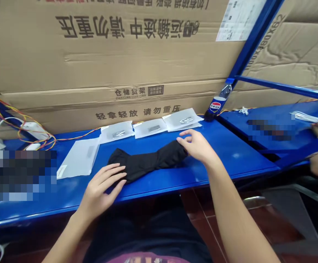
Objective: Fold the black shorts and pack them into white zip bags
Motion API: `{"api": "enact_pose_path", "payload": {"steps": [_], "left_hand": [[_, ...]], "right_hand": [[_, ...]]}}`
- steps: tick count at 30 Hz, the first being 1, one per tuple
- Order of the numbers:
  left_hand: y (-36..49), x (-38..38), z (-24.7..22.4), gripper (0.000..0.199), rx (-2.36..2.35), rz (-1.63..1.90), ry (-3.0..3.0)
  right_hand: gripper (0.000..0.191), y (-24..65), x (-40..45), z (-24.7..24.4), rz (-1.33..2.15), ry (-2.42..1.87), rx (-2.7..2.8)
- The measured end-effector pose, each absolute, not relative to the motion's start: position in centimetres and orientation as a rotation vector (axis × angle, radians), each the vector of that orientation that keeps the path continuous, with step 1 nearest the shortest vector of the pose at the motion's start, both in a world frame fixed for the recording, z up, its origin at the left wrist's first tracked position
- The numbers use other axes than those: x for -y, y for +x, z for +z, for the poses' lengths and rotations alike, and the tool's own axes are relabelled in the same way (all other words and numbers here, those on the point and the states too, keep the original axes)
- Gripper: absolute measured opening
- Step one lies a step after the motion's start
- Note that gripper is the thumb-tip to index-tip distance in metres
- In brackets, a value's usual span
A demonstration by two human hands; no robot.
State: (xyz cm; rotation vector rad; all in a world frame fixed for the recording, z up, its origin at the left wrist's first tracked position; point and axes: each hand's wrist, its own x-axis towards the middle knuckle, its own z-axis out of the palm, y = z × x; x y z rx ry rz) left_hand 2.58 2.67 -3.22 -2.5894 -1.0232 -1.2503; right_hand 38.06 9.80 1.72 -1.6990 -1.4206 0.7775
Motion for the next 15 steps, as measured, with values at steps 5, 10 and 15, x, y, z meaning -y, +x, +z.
{"api": "enact_pose_path", "payload": {"steps": [5,10,15], "left_hand": [[2.7,-2.4,-2.9,0.014,1.078,-1.330,-2.553],[2.6,-2.1,-3.2,0.014,1.113,-1.316,-2.572],[2.6,-1.9,-3.2,0.013,1.165,-1.323,-2.590]], "right_hand": [[0.028,31.0,-8.8,2.5,0.419,-1.599,1.550],[0.015,24.1,-6.0,0.1,0.735,-1.362,1.745],[0.031,25.8,-3.8,-2.7,0.273,-1.555,1.359]]}}
